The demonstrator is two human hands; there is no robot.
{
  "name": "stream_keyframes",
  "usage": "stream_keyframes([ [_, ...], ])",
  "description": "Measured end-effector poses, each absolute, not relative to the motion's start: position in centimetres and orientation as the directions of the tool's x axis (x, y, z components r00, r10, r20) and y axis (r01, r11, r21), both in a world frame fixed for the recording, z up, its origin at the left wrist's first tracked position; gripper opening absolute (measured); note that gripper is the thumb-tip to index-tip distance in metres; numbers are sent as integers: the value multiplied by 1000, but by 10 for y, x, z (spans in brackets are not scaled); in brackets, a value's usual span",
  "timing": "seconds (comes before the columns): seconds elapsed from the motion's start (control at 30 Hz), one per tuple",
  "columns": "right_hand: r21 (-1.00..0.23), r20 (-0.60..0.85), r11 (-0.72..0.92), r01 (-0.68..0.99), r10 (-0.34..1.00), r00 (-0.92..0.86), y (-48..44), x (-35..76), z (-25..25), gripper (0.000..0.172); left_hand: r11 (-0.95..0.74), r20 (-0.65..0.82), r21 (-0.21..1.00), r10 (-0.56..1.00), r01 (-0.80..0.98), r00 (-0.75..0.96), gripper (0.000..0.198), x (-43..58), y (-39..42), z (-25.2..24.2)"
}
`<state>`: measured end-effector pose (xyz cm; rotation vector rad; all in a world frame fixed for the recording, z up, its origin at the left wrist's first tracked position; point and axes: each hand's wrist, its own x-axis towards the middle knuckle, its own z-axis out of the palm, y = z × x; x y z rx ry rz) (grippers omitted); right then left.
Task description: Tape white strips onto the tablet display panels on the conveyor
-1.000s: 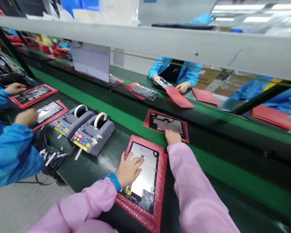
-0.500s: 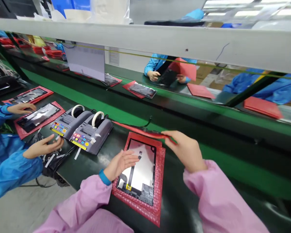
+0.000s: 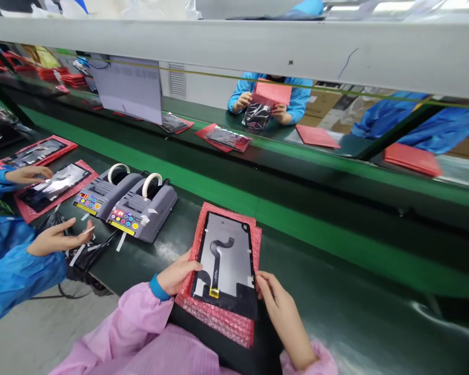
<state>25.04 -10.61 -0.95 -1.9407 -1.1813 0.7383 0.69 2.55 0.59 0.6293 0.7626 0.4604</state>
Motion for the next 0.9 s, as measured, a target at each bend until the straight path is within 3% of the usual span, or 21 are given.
stream_keyframes([
  [0.1,-899,-214,-341,274,889,404,-111,240,-13,45,560,-394,825,667,-77,632,50,14,28,12],
  [0.17,-920,-194,-316,232,881,432,-109,238,-18,49,241,-245,967,780,85,576,29,15,33,15],
  [0.23,-903,-143,-318,290,857,495,-108,239,-22,48,-103,-82,943,849,316,522,16,13,40,17],
  [0.3,-878,-131,-340,338,848,513,-109,241,-22,45,-266,-18,831,865,488,502,13,9,46,15],
  [0.4,-878,-174,-357,318,858,483,-114,243,-17,41,-279,-51,784,862,555,505,8,3,49,6],
  [0.57,-915,-128,-324,239,797,590,-118,241,-3,41,-130,-68,879,918,458,392,21,-5,47,-7],
  [0.73,-945,-102,-268,187,785,611,-114,227,-3,40,-108,-63,894,931,435,360,21,-6,46,-12],
  [0.9,-880,-154,-347,326,855,495,-116,221,-14,45,-54,-107,913,925,404,365,19,-11,44,-15],
])
